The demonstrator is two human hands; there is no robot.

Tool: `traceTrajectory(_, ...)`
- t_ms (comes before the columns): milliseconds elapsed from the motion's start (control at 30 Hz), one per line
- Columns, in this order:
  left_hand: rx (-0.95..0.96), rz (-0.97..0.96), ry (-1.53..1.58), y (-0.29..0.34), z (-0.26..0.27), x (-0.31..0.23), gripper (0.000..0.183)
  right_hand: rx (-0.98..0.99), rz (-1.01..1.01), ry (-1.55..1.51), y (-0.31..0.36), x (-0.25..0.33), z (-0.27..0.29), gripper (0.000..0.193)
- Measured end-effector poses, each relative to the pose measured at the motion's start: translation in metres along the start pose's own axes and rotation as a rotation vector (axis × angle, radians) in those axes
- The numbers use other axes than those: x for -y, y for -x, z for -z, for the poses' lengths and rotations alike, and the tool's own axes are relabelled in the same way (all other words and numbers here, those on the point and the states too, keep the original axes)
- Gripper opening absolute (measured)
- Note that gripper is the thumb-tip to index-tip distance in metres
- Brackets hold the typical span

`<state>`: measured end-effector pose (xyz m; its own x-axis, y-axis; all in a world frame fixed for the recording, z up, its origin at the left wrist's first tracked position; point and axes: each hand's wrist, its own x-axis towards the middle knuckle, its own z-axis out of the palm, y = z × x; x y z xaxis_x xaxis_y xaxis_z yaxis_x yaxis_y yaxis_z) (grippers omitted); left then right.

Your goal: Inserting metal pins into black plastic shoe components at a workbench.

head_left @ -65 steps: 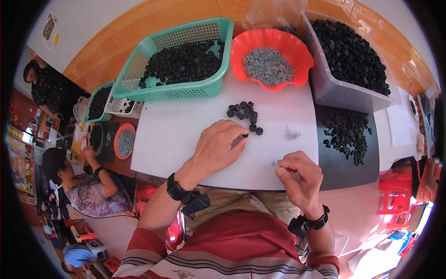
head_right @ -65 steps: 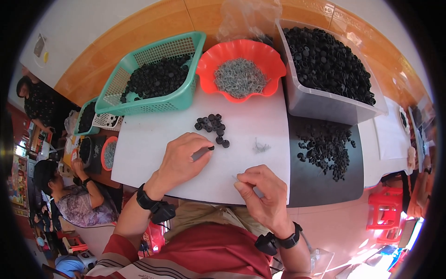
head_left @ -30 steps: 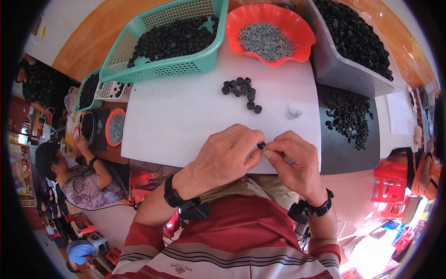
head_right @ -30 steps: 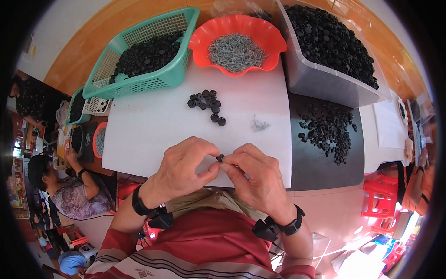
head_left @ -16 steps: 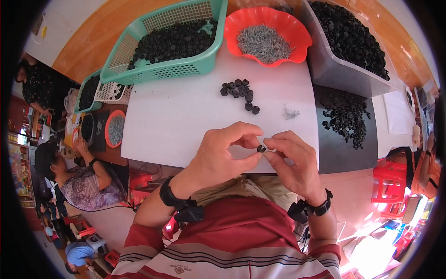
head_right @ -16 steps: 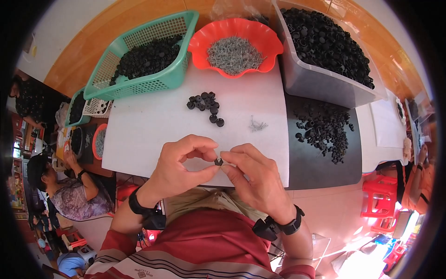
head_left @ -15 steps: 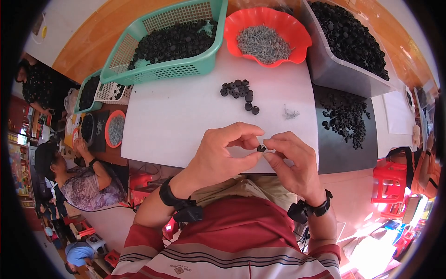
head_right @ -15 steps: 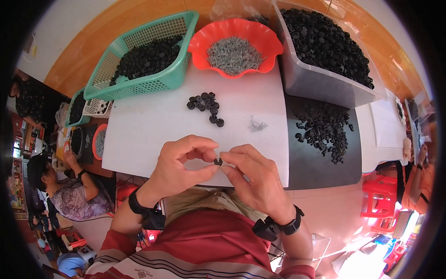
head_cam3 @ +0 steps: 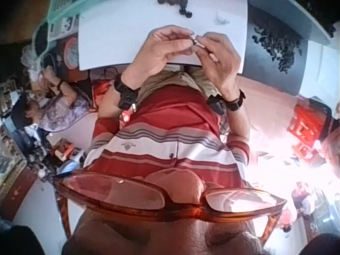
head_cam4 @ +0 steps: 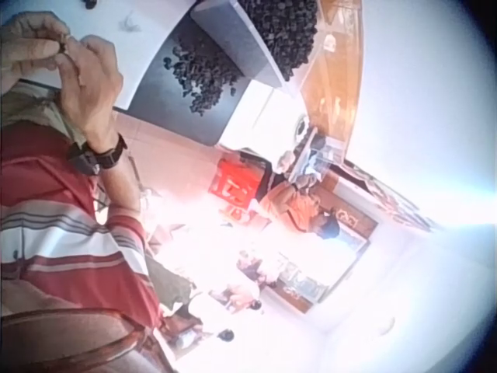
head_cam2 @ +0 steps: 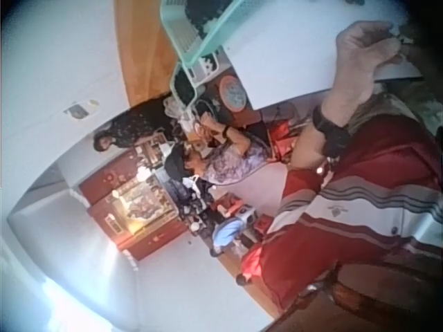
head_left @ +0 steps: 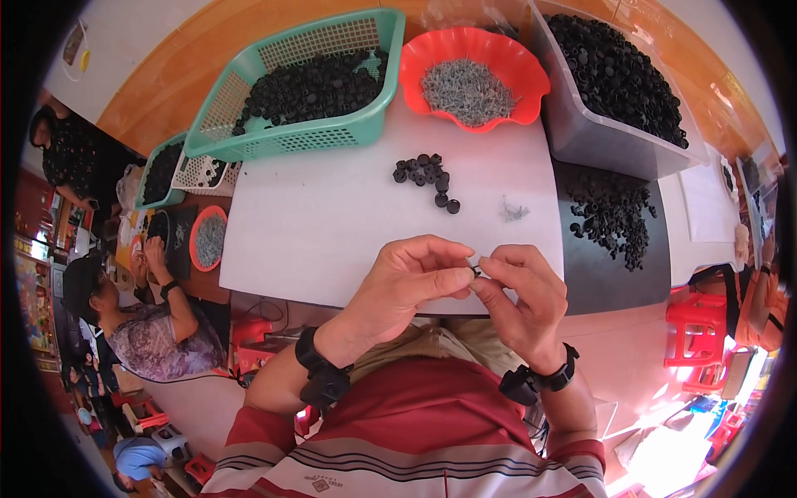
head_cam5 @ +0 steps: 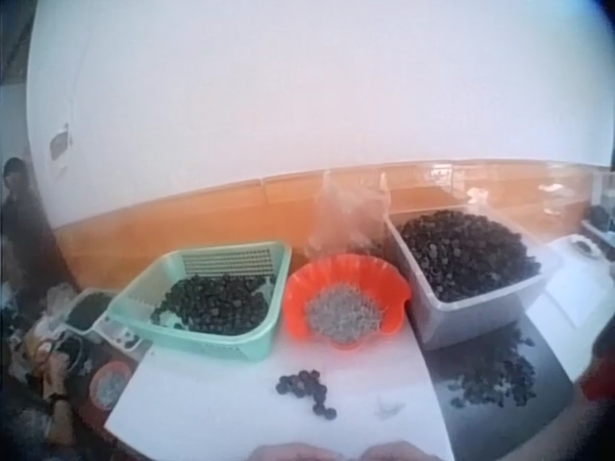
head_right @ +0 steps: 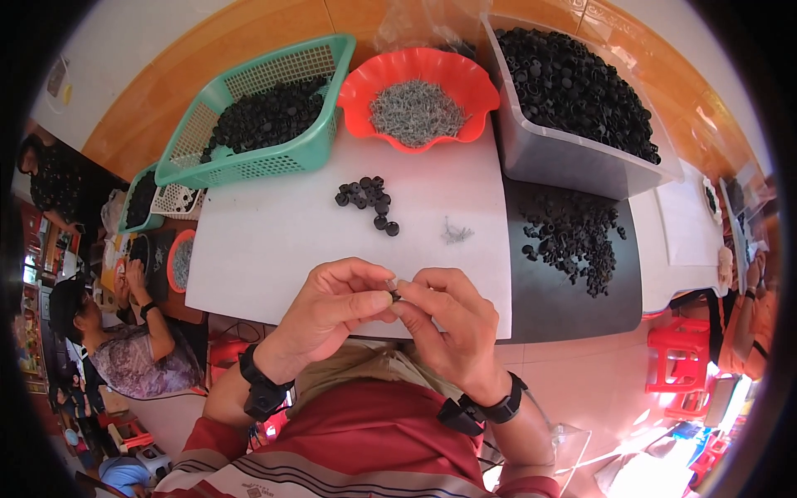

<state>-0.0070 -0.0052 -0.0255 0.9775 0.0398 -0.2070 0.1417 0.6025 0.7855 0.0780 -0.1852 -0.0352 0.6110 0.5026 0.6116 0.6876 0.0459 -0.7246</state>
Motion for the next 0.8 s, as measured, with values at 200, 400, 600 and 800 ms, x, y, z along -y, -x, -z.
traceTrajectory(200, -0.038, 0.050, 0.112, 0.000, -0.001, 0.007, 0.025, -0.074, 0.109, 0.123, 0.004, -0.006, -0.007, 0.034)
traceTrajectory(400, -0.024, 0.061, 0.165, 0.000, 0.001, 0.010, 0.023, -0.095, 0.122, 0.143, 0.005, -0.007, -0.011, 0.035)
traceTrajectory(600, -0.005, 0.052, 0.181, 0.000, -0.002, 0.010, 0.024, -0.123, 0.104, 0.132, 0.007, -0.008, -0.012, 0.035)
traceTrajectory(800, -0.025, 0.062, 0.169, 0.002, -0.007, 0.008, 0.024, -0.089, 0.117, 0.215, 0.010, -0.007, -0.012, 0.035)
